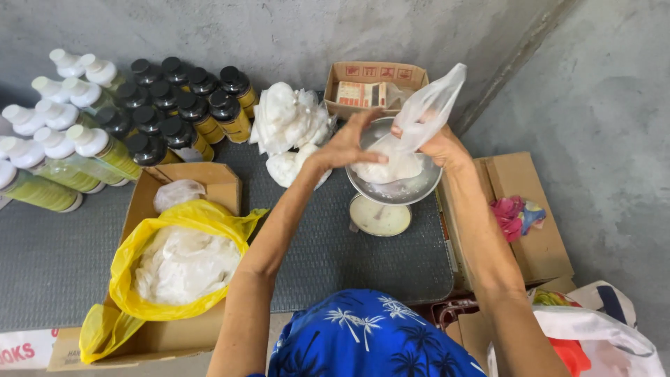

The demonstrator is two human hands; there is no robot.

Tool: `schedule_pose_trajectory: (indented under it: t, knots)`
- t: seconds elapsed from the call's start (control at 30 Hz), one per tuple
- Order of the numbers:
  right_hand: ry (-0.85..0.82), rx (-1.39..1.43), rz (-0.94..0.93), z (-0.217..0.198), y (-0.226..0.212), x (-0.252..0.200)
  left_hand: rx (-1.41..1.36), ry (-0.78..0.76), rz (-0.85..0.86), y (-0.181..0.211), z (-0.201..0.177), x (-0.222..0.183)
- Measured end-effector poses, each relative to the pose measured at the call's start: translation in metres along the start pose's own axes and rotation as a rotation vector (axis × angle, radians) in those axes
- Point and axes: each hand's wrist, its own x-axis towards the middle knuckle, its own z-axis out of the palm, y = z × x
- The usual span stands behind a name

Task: Scoop white powder from a sack, weigh it on a scale, and put it into plastic bags.

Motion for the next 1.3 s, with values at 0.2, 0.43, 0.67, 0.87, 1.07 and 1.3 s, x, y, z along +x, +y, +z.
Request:
schedule_pose_trajectory:
  t: [0.2, 0.43, 0.67, 0.87, 1.07, 1.3]
  knots:
    - [-0.048, 0.164, -0.055, 0.025, -0.057, 0.016, 0.147, -0.144, 0.039, -0.039, 0.053, 0.024]
    - [0.068, -0.197, 0.007, 0.030, -0.071, 0.030, 0.024, -0.051, -0.257, -0.086, 0.098, 0.041]
    - [0.358, 0.266, 0.171, -0.037, -0.029, 0.031, -0.497, -0.226, -0.064, -0.089, 0.080, 0.028]
    - [0.461, 0.525, 0.215, -0.082, 0.002, -0.008, -0.245, -0.343, -0.189, -0.023, 0.051, 0.024]
    - [0.521, 0.541, 0.170, -0.069, -0.033, -0.059, 0.387, -0.289, 0.034, -0.029, 0.028, 0.051]
    - [0.370, 1.012, 0.216, 0.020, -0.016, -0.122, 0.424, 0.266, 0.058, -0.025, 0.004, 0.068]
